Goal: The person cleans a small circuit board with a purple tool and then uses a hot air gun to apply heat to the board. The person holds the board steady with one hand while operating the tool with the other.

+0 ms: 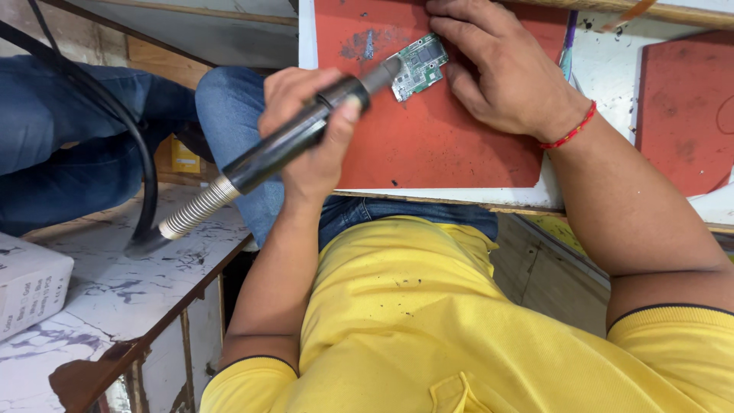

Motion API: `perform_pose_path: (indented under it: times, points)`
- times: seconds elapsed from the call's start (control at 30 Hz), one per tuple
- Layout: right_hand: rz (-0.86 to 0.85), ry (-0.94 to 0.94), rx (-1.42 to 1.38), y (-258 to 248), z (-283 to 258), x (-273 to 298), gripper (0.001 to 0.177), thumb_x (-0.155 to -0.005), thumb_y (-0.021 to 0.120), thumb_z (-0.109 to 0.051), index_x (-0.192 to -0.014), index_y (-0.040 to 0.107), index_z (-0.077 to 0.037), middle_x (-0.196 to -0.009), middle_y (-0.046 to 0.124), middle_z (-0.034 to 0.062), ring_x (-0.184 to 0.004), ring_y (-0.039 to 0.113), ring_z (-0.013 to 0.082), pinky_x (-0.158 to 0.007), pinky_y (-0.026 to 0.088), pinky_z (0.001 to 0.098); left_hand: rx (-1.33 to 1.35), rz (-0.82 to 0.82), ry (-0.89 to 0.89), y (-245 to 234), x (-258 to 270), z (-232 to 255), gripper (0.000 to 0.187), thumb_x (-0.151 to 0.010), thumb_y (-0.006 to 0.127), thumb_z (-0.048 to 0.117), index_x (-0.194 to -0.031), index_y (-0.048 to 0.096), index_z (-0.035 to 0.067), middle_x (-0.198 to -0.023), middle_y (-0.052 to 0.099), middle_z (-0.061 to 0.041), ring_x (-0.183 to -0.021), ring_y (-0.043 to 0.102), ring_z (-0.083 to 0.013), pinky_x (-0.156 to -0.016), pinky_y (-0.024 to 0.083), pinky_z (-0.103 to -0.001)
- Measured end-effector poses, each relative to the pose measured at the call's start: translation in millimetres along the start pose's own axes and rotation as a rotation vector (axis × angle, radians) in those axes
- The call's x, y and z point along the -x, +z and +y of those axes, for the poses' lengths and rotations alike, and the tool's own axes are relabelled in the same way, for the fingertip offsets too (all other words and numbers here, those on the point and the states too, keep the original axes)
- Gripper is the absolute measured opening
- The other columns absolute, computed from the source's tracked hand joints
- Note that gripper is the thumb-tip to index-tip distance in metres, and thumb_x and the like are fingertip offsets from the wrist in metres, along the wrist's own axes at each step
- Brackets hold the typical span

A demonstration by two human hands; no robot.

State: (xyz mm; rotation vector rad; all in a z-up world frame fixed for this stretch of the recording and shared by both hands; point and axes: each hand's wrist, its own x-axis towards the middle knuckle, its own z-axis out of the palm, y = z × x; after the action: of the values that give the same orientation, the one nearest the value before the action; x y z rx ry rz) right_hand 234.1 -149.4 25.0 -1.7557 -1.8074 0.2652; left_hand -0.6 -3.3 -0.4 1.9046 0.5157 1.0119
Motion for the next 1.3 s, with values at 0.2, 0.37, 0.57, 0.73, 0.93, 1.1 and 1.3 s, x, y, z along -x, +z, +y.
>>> perform_pose_path:
  times: [0.2, 0.37, 0.57, 0.73, 0.93, 1.1, 1.3]
  points:
    - [0.018, -0.006, 0.055, 1.5, -1.1, 1.2, 0.038, -0.098, 0.07, 0.001, -0.135, 0.061, 0.006, -0.145, 0.056, 0.0176, -0.133, 0.055, 0.0362, -0.115, 0.047, 0.0438, 0.036, -0.109, 0.092, 1.2, -2.4, -1.7, 0.036, -0.096, 0.079, 0.034, -0.116, 0.07, 0.005, -0.108, 0.073, -0.008, -0.106, 0.065, -0.0224, -0.101, 0.052, -0.037]
    - [0.001, -0.027, 0.066, 2.6, -0.6, 1.8, 0.04, -0.096, 0.075, -0.002, -0.134, 0.063, 0.001, -0.146, 0.054, 0.0176, -0.134, 0.054, 0.0368, -0.117, 0.046, 0.0464, 0.03, -0.085, 0.026, -2.1, -0.3, -1.3, 0.035, -0.099, 0.079, 0.032, -0.116, 0.069, 0.003, -0.11, 0.072, -0.009, -0.107, 0.065, -0.0231, -0.099, 0.053, -0.036]
    - [-0.005, -0.027, 0.083, 2.6, 0.8, 2.0, 0.039, -0.097, 0.075, -0.003, -0.135, 0.064, 0.0, -0.148, 0.054, 0.0178, -0.135, 0.053, 0.0369, -0.119, 0.045, 0.0469, 0.041, -0.004, -0.021, -0.7, 0.3, -3.1, 0.035, -0.1, 0.078, 0.031, -0.118, 0.07, 0.002, -0.108, 0.071, -0.01, -0.108, 0.064, -0.0245, -0.101, 0.052, -0.038]
    - [-0.008, -0.013, 0.07, 2.5, 0.0, 2.2, 0.037, -0.1, 0.075, -0.005, -0.135, 0.063, -0.001, -0.147, 0.054, 0.0181, -0.136, 0.053, 0.0366, -0.121, 0.045, 0.0465, 0.109, -0.085, 0.061, -1.3, -0.3, -3.3, 0.034, -0.098, 0.078, 0.032, -0.115, 0.07, 0.003, -0.106, 0.073, -0.01, -0.107, 0.064, -0.0244, -0.099, 0.053, -0.036]
    - [-0.018, 0.024, 0.071, 1.7, -3.5, 0.6, 0.036, -0.098, 0.075, -0.007, -0.132, 0.065, -0.001, -0.149, 0.055, 0.0187, -0.138, 0.054, 0.0382, -0.117, 0.045, 0.0469, 0.064, -0.149, 0.137, 0.4, -5.3, 4.9, 0.032, -0.095, 0.078, 0.032, -0.11, 0.071, 0.004, -0.103, 0.072, -0.009, -0.107, 0.063, -0.0257, -0.096, 0.052, -0.036]
    - [-0.033, 0.028, 0.072, 2.3, -4.6, 0.2, 0.04, -0.097, 0.075, -0.006, -0.135, 0.065, -0.002, -0.15, 0.055, 0.0185, -0.138, 0.054, 0.0383, -0.116, 0.045, 0.047, 0.049, -0.032, -0.02, -3.9, -4.8, 7.2, 0.03, -0.1, 0.077, 0.029, -0.113, 0.071, 0.003, -0.103, 0.072, -0.008, -0.103, 0.064, -0.0244, -0.099, 0.052, -0.036]
    - [-0.031, 0.024, 0.073, 0.3, -6.9, -6.7, 0.042, -0.096, 0.075, -0.006, -0.136, 0.064, -0.002, -0.149, 0.055, 0.0185, -0.138, 0.054, 0.0382, -0.116, 0.045, 0.0473, 0.069, -0.027, 0.001, -3.5, -5.0, 3.9, 0.032, -0.098, 0.077, 0.031, -0.112, 0.071, 0.002, -0.105, 0.072, -0.009, -0.103, 0.064, -0.0244, -0.099, 0.052, -0.037]
